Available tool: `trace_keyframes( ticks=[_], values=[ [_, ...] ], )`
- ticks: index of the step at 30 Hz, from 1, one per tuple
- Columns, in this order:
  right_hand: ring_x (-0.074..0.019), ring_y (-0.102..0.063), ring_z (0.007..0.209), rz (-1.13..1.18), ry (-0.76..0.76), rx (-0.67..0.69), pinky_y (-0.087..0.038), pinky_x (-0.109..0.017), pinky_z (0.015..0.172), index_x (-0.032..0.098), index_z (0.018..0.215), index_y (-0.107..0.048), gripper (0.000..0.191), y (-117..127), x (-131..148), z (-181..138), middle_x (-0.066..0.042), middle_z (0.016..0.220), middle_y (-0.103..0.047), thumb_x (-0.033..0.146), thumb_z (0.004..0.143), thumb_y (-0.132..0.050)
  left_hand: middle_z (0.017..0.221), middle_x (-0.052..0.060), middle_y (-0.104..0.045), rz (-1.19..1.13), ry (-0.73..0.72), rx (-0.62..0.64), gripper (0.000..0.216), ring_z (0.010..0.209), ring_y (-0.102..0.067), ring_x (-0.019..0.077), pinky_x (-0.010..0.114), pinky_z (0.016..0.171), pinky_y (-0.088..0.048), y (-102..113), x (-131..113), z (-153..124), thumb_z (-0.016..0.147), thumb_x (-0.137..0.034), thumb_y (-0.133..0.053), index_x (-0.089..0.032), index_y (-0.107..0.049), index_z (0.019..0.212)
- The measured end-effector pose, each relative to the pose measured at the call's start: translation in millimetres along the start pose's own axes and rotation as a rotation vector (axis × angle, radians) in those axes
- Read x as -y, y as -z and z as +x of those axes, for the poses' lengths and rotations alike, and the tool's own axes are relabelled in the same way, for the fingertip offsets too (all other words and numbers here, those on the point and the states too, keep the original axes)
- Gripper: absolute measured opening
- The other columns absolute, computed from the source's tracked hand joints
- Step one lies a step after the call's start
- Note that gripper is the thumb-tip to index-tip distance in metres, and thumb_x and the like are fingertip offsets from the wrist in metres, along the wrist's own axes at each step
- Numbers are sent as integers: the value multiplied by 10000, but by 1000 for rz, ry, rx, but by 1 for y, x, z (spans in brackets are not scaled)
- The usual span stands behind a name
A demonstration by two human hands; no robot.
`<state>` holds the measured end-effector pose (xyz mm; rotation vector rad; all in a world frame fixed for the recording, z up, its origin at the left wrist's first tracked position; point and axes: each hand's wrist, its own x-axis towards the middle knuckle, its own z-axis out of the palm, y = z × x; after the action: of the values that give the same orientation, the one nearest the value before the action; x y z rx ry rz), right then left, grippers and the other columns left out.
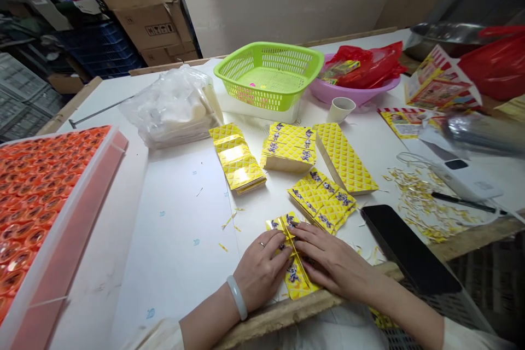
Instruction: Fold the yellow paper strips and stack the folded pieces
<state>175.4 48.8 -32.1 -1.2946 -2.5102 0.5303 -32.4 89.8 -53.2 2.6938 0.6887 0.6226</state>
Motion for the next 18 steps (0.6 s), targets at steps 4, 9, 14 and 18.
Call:
trace_keyframes(
  ticks=[4, 9, 14, 18],
  values=[
    [-230, -405, 1282, 12, 65, -7, -387, -418, 1060, 127, 1225, -512, 367, 0, -2, 2, -145, 1324, -512, 143, 864, -447, 1083, 157, -579, 16, -37, 54, 249, 1099, -518, 259, 427, 928, -503, 1, -6, 7, 855, -83, -432, -96, -578, 1056],
    [-219, -450, 1205, 127, 32, 16, -412, -398, 1017, 171, 1104, -567, 260, 2, -5, 2, -127, 1235, -524, 157, 877, -442, 1092, 113, -543, -201, 169, 37, 203, 1063, -500, 223, 406, 920, -494, 4, -8, 7, 842, -100, -495, -168, -598, 1004],
    [-217, -397, 1226, 243, -52, -19, -397, -401, 1019, 201, 1161, -513, 331, 2, -3, 6, -119, 1246, -468, 142, 837, -473, 1165, 105, -472, -408, 401, 8, 242, 1141, -429, 236, 423, 982, -432, 5, -15, 7, 768, -85, -561, -186, -578, 987],
    [-226, -373, 1237, 263, -80, 29, -371, -410, 1039, 190, 1079, -534, 299, 5, -3, 12, -115, 1257, -453, 116, 792, -495, 1156, 102, -480, -423, 430, 16, 227, 1136, -426, 249, 443, 978, -427, 6, -17, 10, 752, -83, -558, -189, -578, 953]
  ],
)
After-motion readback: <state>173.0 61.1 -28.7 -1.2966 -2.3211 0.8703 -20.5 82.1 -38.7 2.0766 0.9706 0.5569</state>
